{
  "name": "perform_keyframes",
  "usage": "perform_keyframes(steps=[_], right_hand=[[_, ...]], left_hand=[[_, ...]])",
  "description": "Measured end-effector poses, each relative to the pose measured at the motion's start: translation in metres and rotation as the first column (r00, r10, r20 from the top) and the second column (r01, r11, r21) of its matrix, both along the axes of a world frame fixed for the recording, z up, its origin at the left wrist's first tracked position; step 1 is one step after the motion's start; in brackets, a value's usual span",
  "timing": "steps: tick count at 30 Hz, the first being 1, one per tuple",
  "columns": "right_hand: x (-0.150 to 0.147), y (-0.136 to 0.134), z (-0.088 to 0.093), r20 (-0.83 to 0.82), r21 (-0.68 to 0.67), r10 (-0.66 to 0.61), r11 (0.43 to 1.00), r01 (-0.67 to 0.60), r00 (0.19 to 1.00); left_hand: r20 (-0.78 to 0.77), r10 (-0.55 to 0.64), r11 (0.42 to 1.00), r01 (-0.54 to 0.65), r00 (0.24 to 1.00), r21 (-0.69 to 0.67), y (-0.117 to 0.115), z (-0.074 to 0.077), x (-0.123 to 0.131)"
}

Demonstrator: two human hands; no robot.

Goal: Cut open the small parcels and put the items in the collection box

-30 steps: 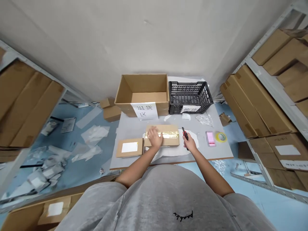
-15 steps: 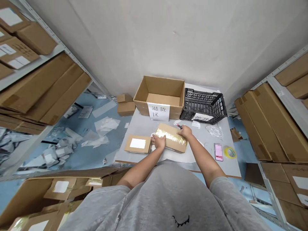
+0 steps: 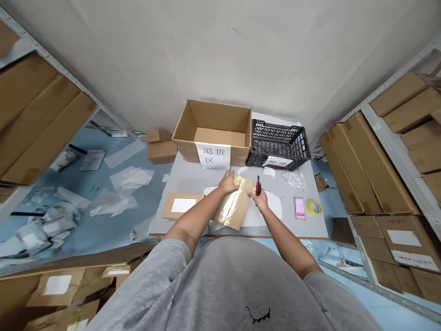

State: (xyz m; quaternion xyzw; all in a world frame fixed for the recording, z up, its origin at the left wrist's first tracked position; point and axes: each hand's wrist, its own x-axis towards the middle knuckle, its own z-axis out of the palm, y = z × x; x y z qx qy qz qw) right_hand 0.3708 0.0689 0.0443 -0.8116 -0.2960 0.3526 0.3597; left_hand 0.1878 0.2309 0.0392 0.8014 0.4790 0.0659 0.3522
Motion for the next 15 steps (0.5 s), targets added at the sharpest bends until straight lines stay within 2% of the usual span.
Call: perform_keyframes(steps=[3,5,8,10,12,15], right_hand=[[0.015,0.016,0.003,0.115,0.003,-0.018,1.000,0.018,0.993],[0.026,0.019,0.003,0.155,-0.032,-0.029,0.999,0.034,0.987],[0.035,0.015,-0.001,0.169,-0.088,-0.007,0.996,0.023,0.986],[0.034,0.012,-0.005,0.126,-0.127,0.015,0.992,0.001,0.992],[0.031,0.011,-0.008,0.056,-0.163,0.002,0.987,0.007,0.998],[0.027,0.014,-0.011,-0.039,-0.195,-0.036,0.981,0.027,0.999]], left_hand=[[-0.018,-0.180,0.983,0.181,0.983,0.042,0.005,-0.003,0.018],[-0.052,-0.299,0.951,0.302,0.953,0.069,0.010,-0.004,0.031],[-0.103,-0.503,0.850,0.513,0.858,0.122,0.016,-0.004,0.045],[-0.140,-0.595,0.777,0.611,0.791,0.150,0.014,-0.005,0.047],[-0.177,-0.615,0.748,0.640,0.768,0.175,0.007,-0.006,0.043],[-0.217,-0.520,0.792,0.562,0.826,0.239,-0.012,-0.010,0.029]])
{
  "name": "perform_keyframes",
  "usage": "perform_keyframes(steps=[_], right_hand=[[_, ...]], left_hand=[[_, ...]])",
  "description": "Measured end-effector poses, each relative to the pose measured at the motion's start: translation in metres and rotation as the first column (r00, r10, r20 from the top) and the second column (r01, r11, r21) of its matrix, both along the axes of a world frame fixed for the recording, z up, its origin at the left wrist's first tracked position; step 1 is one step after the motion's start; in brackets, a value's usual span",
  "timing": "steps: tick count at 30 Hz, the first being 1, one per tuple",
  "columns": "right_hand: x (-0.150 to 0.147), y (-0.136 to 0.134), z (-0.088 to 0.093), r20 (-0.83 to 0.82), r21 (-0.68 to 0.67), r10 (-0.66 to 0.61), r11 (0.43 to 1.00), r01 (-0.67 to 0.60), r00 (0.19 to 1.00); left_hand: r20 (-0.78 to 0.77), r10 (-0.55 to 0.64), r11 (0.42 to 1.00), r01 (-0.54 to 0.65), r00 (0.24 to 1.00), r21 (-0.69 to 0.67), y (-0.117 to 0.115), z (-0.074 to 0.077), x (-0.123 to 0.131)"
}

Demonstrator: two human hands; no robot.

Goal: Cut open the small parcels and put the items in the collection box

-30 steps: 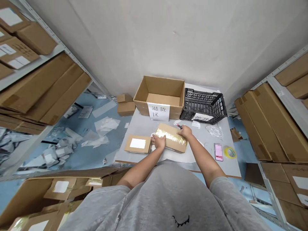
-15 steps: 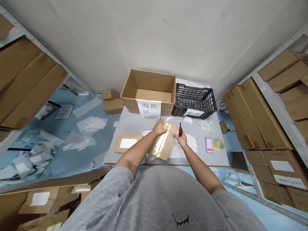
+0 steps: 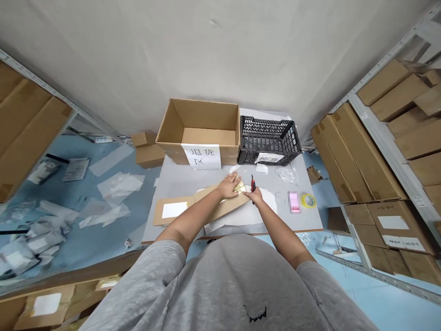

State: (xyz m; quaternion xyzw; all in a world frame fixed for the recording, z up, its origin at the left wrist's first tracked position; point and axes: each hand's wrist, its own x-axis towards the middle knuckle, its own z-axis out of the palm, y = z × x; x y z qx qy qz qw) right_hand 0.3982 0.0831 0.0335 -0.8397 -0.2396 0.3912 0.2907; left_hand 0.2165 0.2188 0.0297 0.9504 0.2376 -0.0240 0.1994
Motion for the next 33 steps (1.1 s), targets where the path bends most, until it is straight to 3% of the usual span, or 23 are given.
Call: perform_keyframes(steps=[3,6,13,19,28,33], right_hand=[[0.002,0.008,-0.001,-0.016,0.022,0.035,0.999,-0.034,0.999],[0.005,0.016,-0.003,0.014,0.033,0.078,0.996,-0.078,0.997],[-0.001,0.019,-0.011,0.095,-0.036,0.068,0.997,-0.065,0.993],[-0.008,0.019,-0.008,0.138,-0.066,0.101,0.994,-0.092,0.985],[-0.014,0.020,0.007,0.135,-0.058,0.089,0.995,-0.082,0.987],[-0.018,-0.001,0.024,0.156,0.097,-0.018,0.995,0.003,0.988]], left_hand=[[0.015,0.164,0.984,-0.164,0.986,0.072,-0.019,-0.002,-0.010],[0.028,0.241,0.962,-0.243,0.970,0.122,-0.030,-0.001,-0.011],[-0.096,0.213,0.962,-0.191,0.972,0.193,-0.027,0.003,-0.003],[-0.224,0.165,0.982,-0.139,0.960,0.127,-0.019,0.006,0.012],[-0.097,0.247,0.966,-0.238,0.964,0.101,-0.032,0.006,0.010],[-0.106,0.238,0.970,-0.231,0.965,0.075,-0.025,0.006,0.011]])
